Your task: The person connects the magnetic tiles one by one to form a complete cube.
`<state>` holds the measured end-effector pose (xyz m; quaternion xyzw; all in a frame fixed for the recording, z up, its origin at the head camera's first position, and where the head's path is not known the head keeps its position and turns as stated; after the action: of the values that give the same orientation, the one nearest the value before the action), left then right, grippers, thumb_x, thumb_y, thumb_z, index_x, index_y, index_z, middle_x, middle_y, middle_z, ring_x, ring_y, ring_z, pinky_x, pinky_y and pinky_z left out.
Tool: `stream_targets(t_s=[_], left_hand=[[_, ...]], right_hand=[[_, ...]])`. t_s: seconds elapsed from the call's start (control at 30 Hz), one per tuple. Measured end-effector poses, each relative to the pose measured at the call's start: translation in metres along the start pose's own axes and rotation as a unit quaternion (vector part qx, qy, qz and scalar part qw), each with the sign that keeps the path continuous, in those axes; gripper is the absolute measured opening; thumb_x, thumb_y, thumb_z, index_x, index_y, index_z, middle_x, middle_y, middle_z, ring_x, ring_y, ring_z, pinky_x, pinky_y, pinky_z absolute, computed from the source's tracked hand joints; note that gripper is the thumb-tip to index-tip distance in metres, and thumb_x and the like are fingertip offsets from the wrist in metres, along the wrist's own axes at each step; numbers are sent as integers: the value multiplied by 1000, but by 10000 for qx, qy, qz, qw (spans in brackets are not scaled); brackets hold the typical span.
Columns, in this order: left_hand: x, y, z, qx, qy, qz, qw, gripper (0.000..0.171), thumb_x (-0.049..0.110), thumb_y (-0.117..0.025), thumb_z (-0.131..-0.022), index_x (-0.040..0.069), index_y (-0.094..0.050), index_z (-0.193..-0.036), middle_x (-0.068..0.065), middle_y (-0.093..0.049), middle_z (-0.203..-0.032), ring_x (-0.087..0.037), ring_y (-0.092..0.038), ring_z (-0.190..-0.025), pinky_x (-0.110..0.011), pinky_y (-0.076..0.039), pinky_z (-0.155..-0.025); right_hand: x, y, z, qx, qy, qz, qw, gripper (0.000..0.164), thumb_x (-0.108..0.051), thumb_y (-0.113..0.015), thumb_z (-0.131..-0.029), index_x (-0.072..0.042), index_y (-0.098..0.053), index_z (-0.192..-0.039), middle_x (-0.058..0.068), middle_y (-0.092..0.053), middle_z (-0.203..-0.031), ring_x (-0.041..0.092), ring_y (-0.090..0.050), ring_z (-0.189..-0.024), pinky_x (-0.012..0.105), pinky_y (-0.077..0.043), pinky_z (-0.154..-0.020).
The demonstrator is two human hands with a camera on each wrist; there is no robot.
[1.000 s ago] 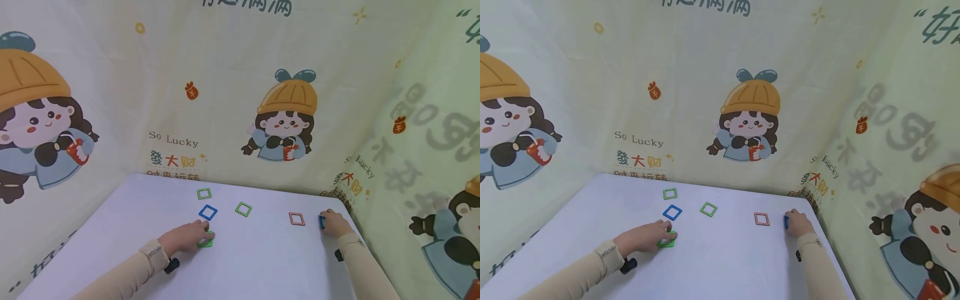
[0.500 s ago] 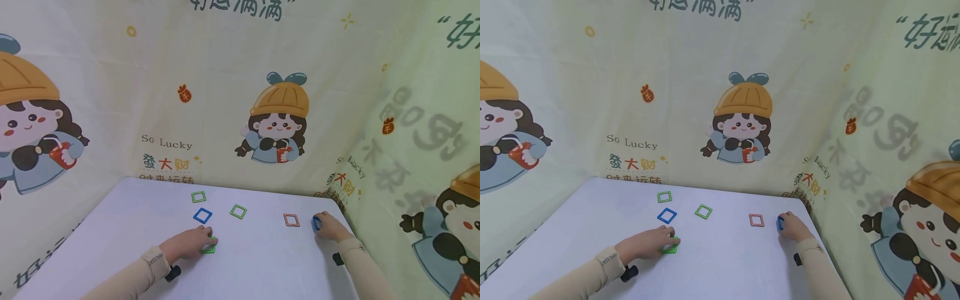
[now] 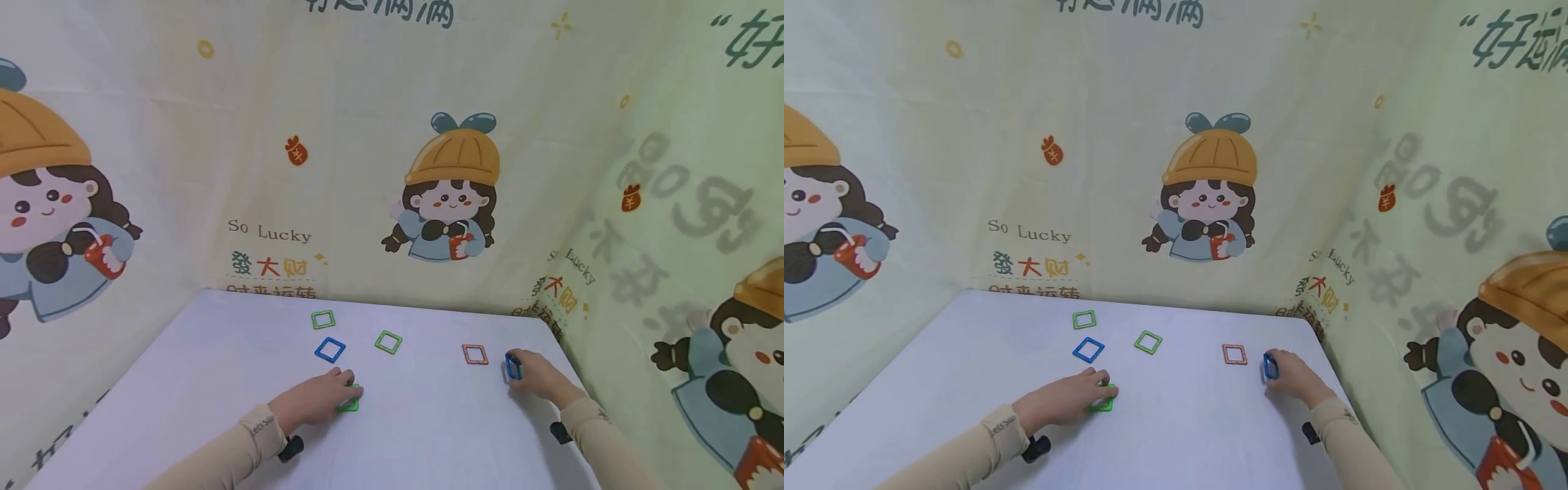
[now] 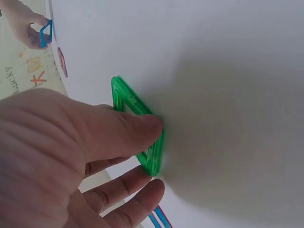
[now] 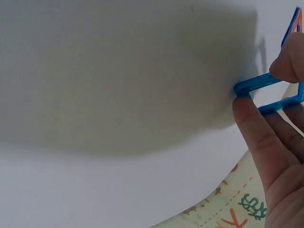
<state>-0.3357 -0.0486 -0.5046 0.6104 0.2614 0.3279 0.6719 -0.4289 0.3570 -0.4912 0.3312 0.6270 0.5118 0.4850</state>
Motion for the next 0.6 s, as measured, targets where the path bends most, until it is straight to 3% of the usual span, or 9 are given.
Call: stream_targets(t_s=[0.17, 0.37, 0.6], left_hand=[[5, 2, -1, 147, -94, -142, 9997, 57, 2, -70, -91, 28, -64, -141, -2, -60, -133, -20, -57, -113, -35, -54, -99], [10, 0, -5, 164, -153, -111, 9997, 56, 2, -70, -92, 27, -64, -141, -3, -59, -135, -21, -57, -116, -36, -53, -101], [18, 2, -9, 95, -84, -22, 9999, 55, 5, -73, -90, 26, -64, -140, -3, -59, -136, -19, -56, -113, -34, -54, -99]], right_hand=[[-13, -4, 4, 141, 78, -346, 9993, 62, -7, -83, -73, 8, -59, -128, 22, -71, -115, 33, -69, -104, 49, -56, -89], [-27, -17, 11, -77, -289, -1089, 9936, 63, -9, -86, -74, 2, -59, -130, 19, -71, -123, 34, -69, -114, 48, -57, -95], [-59, -24, 16, -29, 368, -1593, 9865, 63, -6, -81, -73, 5, -56, -130, 23, -71, -120, 37, -71, -110, 36, -62, -83]])
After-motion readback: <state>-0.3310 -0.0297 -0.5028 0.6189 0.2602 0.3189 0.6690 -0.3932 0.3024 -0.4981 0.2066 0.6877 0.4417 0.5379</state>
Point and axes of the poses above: each hand's wrist, its own z-axis away from the middle knuckle, its own y-axis out of the back of the hand, x = y × z, the point moved 9 cm from there along -z, towards the middle knuckle
